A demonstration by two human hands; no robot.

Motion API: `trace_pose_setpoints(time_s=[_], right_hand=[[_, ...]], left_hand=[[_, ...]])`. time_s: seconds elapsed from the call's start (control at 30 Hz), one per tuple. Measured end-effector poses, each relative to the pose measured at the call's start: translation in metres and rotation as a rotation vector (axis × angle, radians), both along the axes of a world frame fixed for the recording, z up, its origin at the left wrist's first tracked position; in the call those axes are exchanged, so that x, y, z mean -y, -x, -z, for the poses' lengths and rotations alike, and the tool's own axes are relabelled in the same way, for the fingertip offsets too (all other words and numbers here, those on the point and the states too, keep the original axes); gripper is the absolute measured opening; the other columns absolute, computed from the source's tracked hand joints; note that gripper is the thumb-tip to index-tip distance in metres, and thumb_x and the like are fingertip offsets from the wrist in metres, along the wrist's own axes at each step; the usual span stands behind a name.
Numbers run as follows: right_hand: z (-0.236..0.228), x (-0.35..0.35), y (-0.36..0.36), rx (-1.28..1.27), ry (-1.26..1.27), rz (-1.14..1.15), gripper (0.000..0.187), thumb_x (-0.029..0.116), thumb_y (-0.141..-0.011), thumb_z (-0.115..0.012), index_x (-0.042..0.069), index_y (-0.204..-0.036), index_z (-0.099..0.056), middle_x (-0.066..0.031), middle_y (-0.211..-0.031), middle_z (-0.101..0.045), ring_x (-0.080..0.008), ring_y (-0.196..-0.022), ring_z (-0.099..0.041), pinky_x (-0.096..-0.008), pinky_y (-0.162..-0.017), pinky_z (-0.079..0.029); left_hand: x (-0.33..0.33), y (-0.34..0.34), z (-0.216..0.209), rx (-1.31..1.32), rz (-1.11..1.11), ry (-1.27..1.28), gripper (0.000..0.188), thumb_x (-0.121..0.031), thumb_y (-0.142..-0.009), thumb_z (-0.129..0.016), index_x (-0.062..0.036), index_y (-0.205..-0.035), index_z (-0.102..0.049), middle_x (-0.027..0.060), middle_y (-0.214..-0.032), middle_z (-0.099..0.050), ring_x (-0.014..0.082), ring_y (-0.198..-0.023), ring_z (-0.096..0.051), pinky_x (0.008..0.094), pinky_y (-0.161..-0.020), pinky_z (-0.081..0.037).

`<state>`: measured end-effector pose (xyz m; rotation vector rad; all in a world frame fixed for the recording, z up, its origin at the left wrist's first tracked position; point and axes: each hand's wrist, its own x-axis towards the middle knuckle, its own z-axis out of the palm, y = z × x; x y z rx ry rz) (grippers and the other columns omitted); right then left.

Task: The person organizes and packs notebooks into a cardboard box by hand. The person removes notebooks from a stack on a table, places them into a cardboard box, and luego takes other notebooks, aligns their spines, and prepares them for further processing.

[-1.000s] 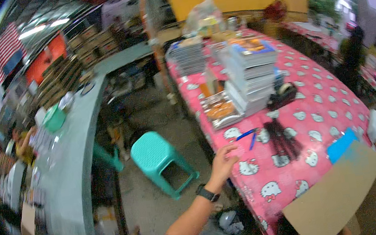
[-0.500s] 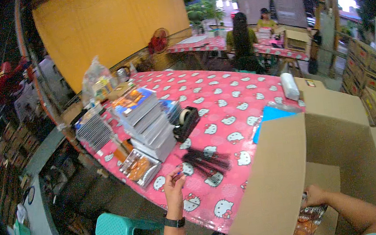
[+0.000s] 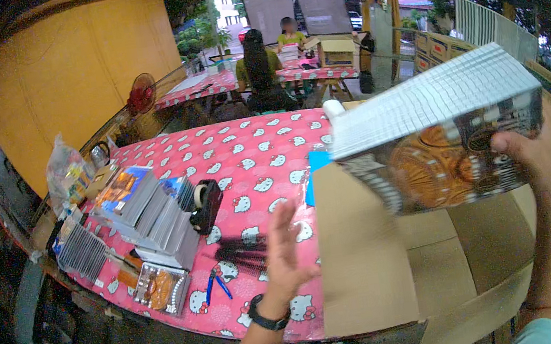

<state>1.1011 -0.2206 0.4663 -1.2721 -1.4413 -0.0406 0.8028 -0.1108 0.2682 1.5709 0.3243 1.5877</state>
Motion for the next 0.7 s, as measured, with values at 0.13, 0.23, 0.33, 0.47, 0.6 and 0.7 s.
trace_pose_setpoints(time_s=[0.13, 0.23, 0.33, 0.47, 0.6, 0.7], right_hand=[[0.031, -0.048, 0.087, -0.343, 0.212, -0.216, 0.079, 0.042, -0.059, -0.078, 0.002, -0.117, -0.044, -0.0072, -0.099, -0.056, -0.0182, -0.089, -0.056, -0.0321, -0.082, -0.045], [0.066, -0.087, 0.154, -0.439, 0.496, -0.537, 0.063, 0.040, -0.061, -0.078, 0.003, -0.105, -0.054, -0.0052, -0.092, -0.060, -0.0146, -0.084, -0.058, -0.0303, -0.077, -0.047], [0.120, -0.118, 0.223, -0.500, 0.858, -0.639, 0.050, 0.030, -0.072, -0.072, 0.005, -0.108, -0.049, -0.0055, -0.092, -0.060, -0.0132, -0.076, -0.059, -0.0287, -0.068, -0.049], [0.165, -0.125, 0.310, -0.578, 1.145, -0.794, 0.051, 0.028, -0.077, -0.068, 0.005, -0.116, -0.043, -0.0057, -0.092, -0.060, -0.0143, -0.078, -0.059, -0.0302, -0.071, -0.050], [0.202, -0.144, 0.364, -0.478, 1.235, -1.165, 0.053, 0.015, -0.073, -0.070, 0.002, -0.117, -0.043, -0.0067, -0.099, -0.059, -0.0141, -0.088, -0.058, -0.0301, -0.077, -0.048], [0.209, -0.143, 0.408, -0.285, 1.096, -1.300, 0.064, 0.013, -0.067, -0.073, 0.000, -0.121, -0.042, -0.0075, -0.101, -0.058, -0.0156, -0.092, -0.056, -0.0293, -0.083, -0.043]], left_hand=[[0.016, 0.012, -0.028, 0.257, 0.027, 0.067, 0.095, -0.028, -0.069, -0.074, -0.0031, -0.137, -0.014, 0.0111, -0.125, -0.042, 0.0221, -0.115, -0.043, 0.0358, -0.096, -0.034], [0.030, 0.070, -0.019, 0.360, 0.013, 0.369, 0.077, -0.018, -0.076, -0.067, -0.0028, -0.134, -0.020, 0.0103, -0.117, -0.046, 0.0172, -0.106, -0.047, 0.0310, -0.093, -0.035], [0.044, 0.134, 0.036, 0.395, -0.191, 0.579, 0.056, -0.014, -0.079, -0.062, -0.0014, -0.125, -0.032, 0.0082, -0.112, -0.049, 0.0158, -0.102, -0.048, 0.0309, -0.090, -0.037], [0.076, 0.212, 0.078, 0.502, -0.303, 0.781, 0.044, -0.014, -0.081, -0.059, -0.0005, -0.119, -0.039, 0.0081, -0.111, -0.052, 0.0154, -0.100, -0.051, 0.0292, -0.088, -0.040], [0.108, 0.266, 0.096, 0.683, -0.391, 0.739, 0.046, -0.013, -0.082, -0.058, -0.0003, -0.122, -0.039, 0.0084, -0.115, -0.051, 0.0168, -0.103, -0.051, 0.0314, -0.091, -0.039], [0.128, 0.306, 0.118, 0.578, -0.497, 0.724, 0.067, -0.014, -0.071, -0.069, -0.0017, -0.128, -0.034, 0.0090, -0.120, -0.048, 0.0193, -0.110, -0.047, 0.0325, -0.097, -0.034]])
